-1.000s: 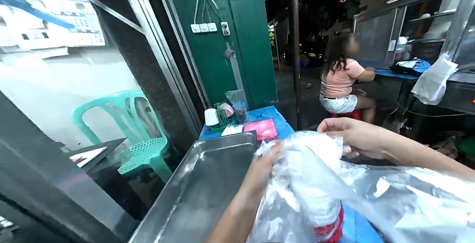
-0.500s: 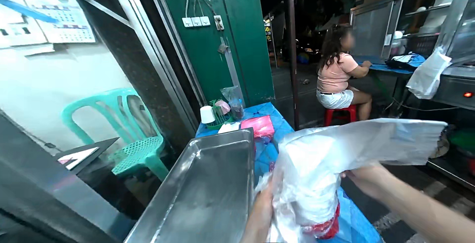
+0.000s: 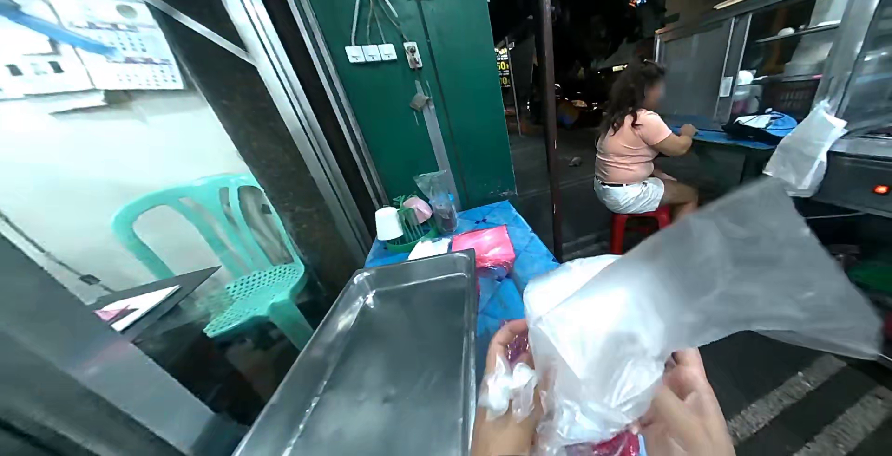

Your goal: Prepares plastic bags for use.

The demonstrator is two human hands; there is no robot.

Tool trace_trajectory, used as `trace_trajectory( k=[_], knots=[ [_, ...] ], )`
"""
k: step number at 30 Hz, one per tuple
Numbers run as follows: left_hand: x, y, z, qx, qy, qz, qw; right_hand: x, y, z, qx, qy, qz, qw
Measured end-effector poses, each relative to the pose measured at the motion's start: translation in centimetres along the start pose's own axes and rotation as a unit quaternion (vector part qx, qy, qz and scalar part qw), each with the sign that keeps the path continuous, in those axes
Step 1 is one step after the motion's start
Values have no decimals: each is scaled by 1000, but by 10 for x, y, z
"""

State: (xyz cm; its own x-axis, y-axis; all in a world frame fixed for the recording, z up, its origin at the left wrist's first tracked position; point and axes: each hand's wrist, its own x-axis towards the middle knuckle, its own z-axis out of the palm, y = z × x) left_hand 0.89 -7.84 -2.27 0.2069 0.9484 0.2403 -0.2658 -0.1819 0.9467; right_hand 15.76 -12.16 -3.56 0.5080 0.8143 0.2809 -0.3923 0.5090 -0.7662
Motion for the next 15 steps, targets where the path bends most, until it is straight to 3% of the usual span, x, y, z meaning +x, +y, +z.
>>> trace_trajectory(
  k=[4, 7, 9, 11, 14, 15],
  knots=[
    [20, 1, -27, 100, -119, 38, 987, 13, -14, -33, -95, -98, 61, 989],
    [52, 15, -51, 210, -212, 82, 951, 48, -29, -60, -198, -149, -20, 968],
    [71, 28, -57, 255, -202, 113, 939, 79, -30, -63, -272, -151, -111, 944],
    [84, 32, -47, 242, -179, 168, 939, 97, -21, -51, -243, -181, -124, 945],
    [69, 22, -20, 219, -143, 180, 948, 75, 8, -22, -160, -182, -106, 964],
    [59, 18, -14, 245, -116, 165, 948, 63, 16, -16, -176, -169, -145, 959]
  ],
)
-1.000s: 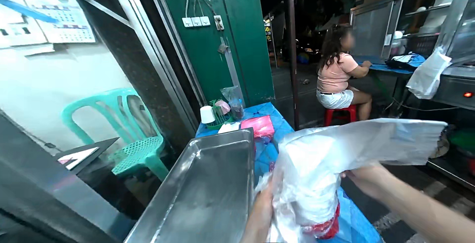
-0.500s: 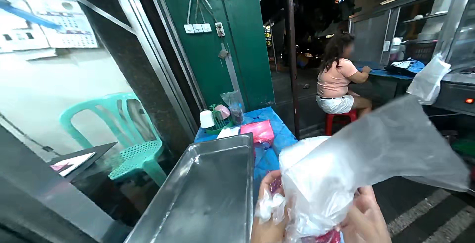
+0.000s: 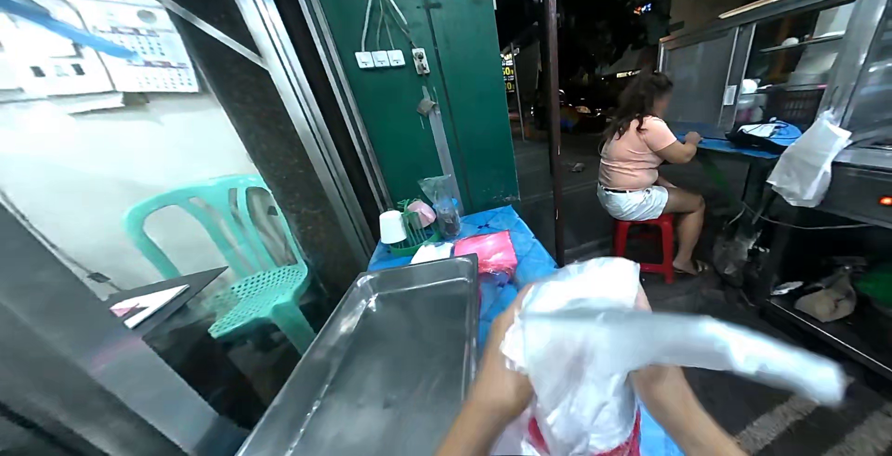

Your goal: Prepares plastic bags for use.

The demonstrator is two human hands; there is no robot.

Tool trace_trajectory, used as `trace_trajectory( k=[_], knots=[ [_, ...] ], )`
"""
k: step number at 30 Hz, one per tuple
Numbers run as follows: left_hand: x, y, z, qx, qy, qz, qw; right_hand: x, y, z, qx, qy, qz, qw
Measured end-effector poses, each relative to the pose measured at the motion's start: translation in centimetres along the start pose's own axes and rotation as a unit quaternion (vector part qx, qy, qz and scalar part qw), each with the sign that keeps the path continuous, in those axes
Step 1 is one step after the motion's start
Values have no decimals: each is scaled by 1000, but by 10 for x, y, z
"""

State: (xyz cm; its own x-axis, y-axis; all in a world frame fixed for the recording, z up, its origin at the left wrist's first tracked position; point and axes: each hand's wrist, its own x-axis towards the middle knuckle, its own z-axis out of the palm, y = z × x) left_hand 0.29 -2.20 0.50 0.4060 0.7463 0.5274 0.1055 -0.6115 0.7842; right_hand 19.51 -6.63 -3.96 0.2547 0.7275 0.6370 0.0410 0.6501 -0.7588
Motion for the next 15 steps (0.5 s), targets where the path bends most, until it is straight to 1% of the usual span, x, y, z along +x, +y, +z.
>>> trace_trajectory(
  k=[2, 3, 5, 6, 8, 9, 10, 11, 12, 13, 15],
  knots=[
    [-15, -4, 7, 34, 3, -37, 999, -18, 8, 11, -59, 21, -25, 998],
    [-18, -12, 7, 45, -5, -33, 998, -26, 13, 9, -85, 21, -18, 996],
    [-19, -25, 5, 54, -35, -24, 998, -37, 15, 1, -132, 3, 52, 990],
    [-19, -27, 4, 54, -53, -24, 997, -45, 18, -5, -167, -4, 63, 984],
    [-15, -21, -4, 58, -117, -49, 990, -54, 22, -19, -167, -31, 95, 981],
    [-10, -17, -10, 47, -143, -47, 988, -53, 21, -25, -155, -46, 103, 982],
    [-5, -16, -16, 24, -144, -25, 989, -47, 22, -31, -152, -46, 85, 984],
    [0, -14, -19, -12, -128, 4, 992, -40, 18, -32, -160, -31, 70, 984],
    [5, -8, -20, -52, -95, 24, 994, -31, 9, -30, -156, -9, 73, 985],
    [9, -2, -19, -77, -54, 36, 995, -24, 9, -29, -135, 9, 50, 990],
    [10, 6, -11, -81, 19, 50, 995, -12, 13, -22, -47, 1, -5, 999]
  ],
)
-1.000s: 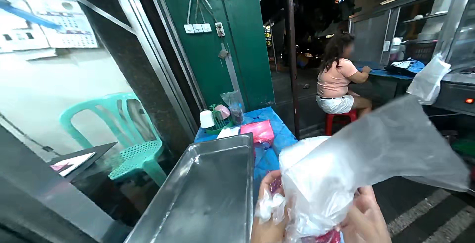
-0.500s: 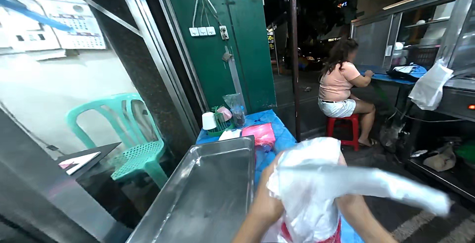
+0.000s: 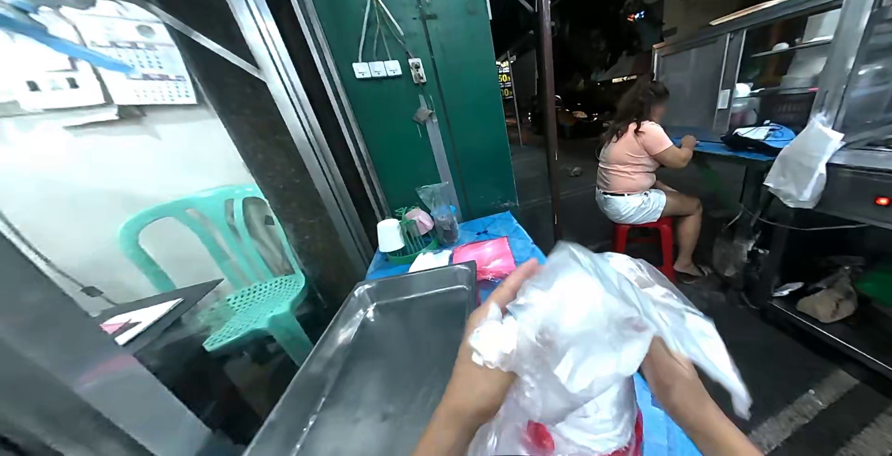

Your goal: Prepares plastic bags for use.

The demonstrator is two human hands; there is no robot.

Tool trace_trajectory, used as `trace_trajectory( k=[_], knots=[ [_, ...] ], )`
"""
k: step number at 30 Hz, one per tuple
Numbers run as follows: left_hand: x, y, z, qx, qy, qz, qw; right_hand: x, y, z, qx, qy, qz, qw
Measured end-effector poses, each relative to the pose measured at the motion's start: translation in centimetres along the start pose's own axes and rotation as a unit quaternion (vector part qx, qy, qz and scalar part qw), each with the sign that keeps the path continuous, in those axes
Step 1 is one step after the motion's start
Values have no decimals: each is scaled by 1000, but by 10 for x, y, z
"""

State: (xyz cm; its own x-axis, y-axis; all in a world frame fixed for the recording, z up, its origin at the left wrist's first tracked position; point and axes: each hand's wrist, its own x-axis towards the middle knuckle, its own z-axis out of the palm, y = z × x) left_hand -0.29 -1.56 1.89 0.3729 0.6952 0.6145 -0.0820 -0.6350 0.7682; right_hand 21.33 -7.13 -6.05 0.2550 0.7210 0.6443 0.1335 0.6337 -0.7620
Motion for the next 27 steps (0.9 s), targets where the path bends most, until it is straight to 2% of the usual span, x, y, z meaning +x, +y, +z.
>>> trace_trajectory(
  k=[3, 7, 10, 12, 14, 17, 23, 27],
  knots=[
    [-16, -9, 8, 55, 17, -13, 998, -7, 6, 16, -48, -4, -79, 996],
    [-37, -30, 1, 48, -45, -67, 996, -38, 33, 10, -87, -27, -50, 995],
    [-34, -25, -8, 27, -78, -84, 993, -29, 41, -5, -64, -65, -53, 994],
    [-20, -21, -10, 20, -51, -38, 998, -8, 34, -9, -13, -55, -58, 997],
    [-6, -18, -6, -5, 12, 6, 1000, 11, 18, -5, 52, -36, -36, 997],
    [-3, -16, 8, -11, 92, 18, 996, 16, -3, 12, 65, -10, -12, 998],
    [-37, -34, 13, 80, 75, -30, 994, -15, 14, 17, -30, -13, -57, 998],
    [-44, -41, 9, 56, 52, -46, 996, -23, 25, 9, -80, -24, -58, 995]
  ],
)
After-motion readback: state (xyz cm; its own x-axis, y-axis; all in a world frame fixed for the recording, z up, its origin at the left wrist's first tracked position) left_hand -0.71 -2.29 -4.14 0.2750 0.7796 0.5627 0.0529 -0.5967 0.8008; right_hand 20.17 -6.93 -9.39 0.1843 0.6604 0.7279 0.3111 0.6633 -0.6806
